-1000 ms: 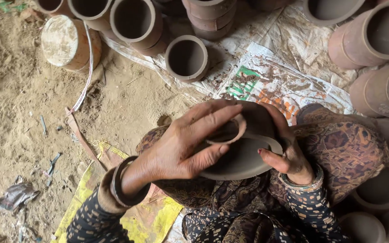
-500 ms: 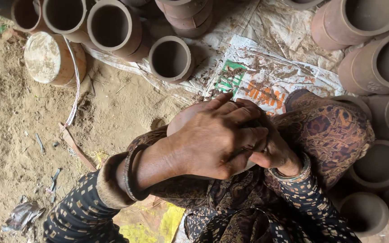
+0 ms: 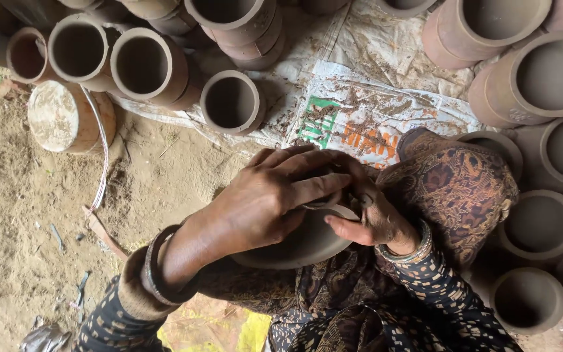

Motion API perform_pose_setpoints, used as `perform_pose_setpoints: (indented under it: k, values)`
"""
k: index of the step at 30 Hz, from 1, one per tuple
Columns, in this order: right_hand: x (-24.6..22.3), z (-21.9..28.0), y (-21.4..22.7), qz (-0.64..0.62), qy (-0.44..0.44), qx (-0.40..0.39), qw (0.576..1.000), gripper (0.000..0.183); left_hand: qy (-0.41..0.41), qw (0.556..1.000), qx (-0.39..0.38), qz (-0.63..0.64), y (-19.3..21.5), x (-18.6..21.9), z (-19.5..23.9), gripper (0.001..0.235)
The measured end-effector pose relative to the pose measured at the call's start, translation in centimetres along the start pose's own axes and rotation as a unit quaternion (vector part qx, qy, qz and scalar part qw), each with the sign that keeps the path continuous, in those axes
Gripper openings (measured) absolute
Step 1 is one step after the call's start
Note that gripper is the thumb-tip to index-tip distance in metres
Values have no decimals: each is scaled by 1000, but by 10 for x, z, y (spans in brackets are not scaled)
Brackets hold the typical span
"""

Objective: The person picks up a clay pot and scrapes its exterior with a small ring. They then press the ring into the bottom of the pot, rotate it to carve a circular groove, and smooth the surface by hand before setting the pot back down.

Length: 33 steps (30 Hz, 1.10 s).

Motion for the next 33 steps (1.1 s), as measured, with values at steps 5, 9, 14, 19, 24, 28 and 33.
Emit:
perform_pose_setpoints:
  k: [5,9,14,19,24,28,33]
  values:
    - [-27,-11,7,-224,28,71,972,121,90,986,136,15,23,2,42,67]
    - [4,1,0,-227,5,-12,974,122,236,916,318,71,10,4,87,60]
    - [31,9,-3,-141,-68,10,988,105,192,922,334,23,-4,14,100,56]
    - [20,4,-9,-110,-81,-4,991,105,133,953,270,27,13,18,87,55]
    - [26,6,-13,-141,-93,-13,986,105,98,975,190,53,25,19,65,51]
    - [18,1,-12,-77,-55,-18,995,106,65,990,115,44,22,14,34,45]
    - [16,6,-21,-117,-17,-25,993,97,9,999,37,-10,5,21,-13,49]
Point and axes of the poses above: each hand's wrist, its own z-axis away from the middle knuckle, its own y-axis out of the back of the hand, x = y × z, the point moved 6 cm from there along -z, towards the middle knuckle, and after that the axes turned 11 degrees about -y, right-handed, at the moved point
